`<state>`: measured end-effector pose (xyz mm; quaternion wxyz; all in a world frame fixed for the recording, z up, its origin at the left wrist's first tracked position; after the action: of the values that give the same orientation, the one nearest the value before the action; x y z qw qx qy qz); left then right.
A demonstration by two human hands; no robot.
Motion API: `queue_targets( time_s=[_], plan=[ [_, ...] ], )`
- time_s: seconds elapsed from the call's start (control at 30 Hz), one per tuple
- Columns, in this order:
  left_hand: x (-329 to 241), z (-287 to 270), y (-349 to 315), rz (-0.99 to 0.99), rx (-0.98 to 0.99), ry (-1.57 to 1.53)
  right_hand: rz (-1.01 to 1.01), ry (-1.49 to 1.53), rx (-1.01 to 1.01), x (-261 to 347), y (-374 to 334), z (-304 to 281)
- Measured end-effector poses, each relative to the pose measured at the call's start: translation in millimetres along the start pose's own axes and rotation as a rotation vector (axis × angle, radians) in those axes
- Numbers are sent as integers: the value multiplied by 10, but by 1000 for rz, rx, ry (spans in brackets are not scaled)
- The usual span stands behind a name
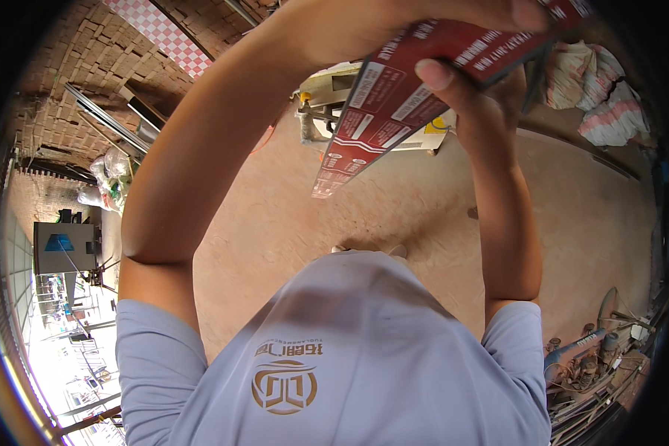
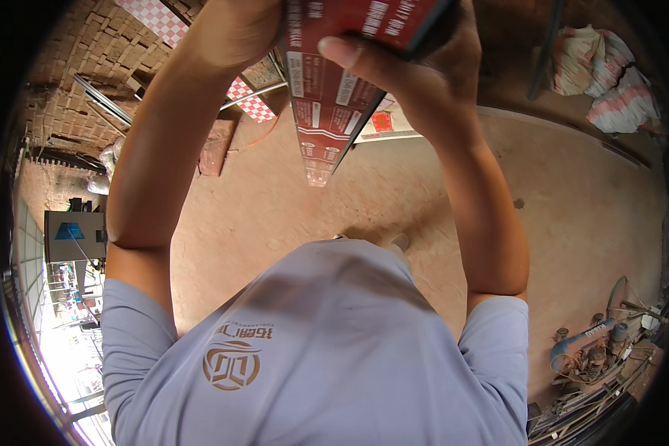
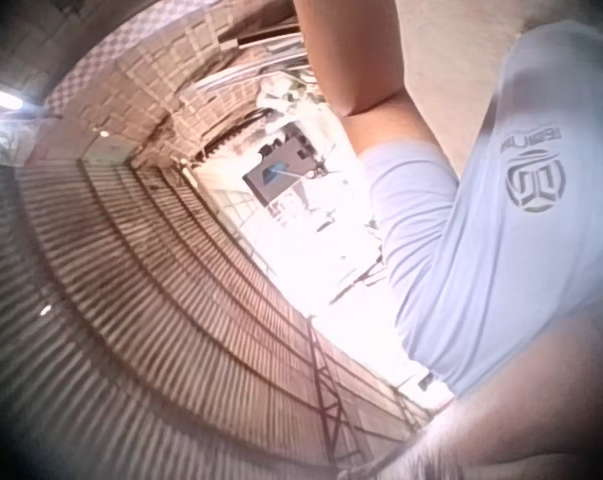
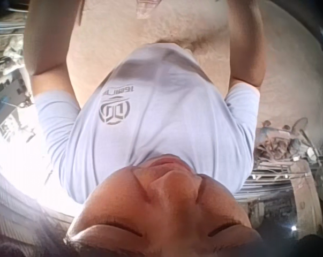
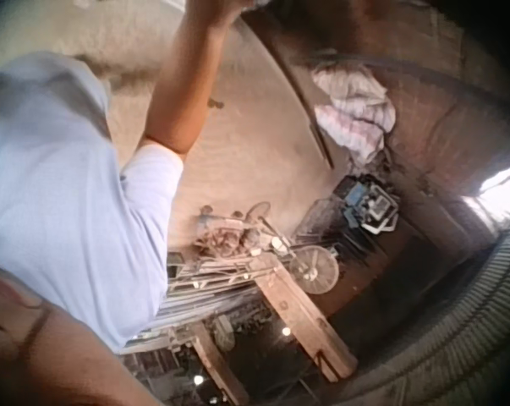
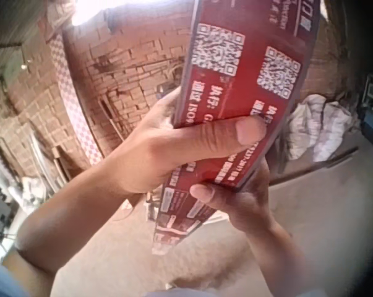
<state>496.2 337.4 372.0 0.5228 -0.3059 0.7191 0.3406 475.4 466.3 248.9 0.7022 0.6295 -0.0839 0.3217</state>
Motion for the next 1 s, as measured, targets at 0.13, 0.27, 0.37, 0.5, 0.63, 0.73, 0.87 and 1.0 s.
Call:
queue_targets(
  time_s=[0.13,0.27,0.37,0.5,0.63,0.73,0.87,1.0],
  plan=[
    [13,119,-24,31,2,139,-80,1,-160,5,-112,-65],
    [362,99,-256,396,-295,493,-171,-4,-197,-1,-158,-195],
    [834,-44,-804,-44,-373,650,-49,-12,-285,-45,-137,-354],
    [1550,-212,-1471,-324,-413,613,-128,-38,-168,-61,-63,-444],
    [2139,-169,-2146,-499,-532,690,-26,58,-172,-17,-157,-292],
    [2507,17,-2449,-512,-768,866,60,56,-252,6,-266,-68],
    [2918,49,-2561,-354,-1216,843,194,-1,-280,54,-360,266],
    [3077,-17,-2744,-256,-1367,699,188,-59,-231,56,-361,609]
  ],
)
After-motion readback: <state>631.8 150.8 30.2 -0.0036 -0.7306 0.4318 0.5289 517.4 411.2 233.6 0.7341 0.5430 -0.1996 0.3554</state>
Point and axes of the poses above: each hand's wrist, its own y-axis towards the middle knuckle, its own z-axis out of the palm, x = y × z, the point moved 1 cm from there along y, towards the middle knuckle, and after that the axes turned 15 degrees about -z, right-handed, at the moved point
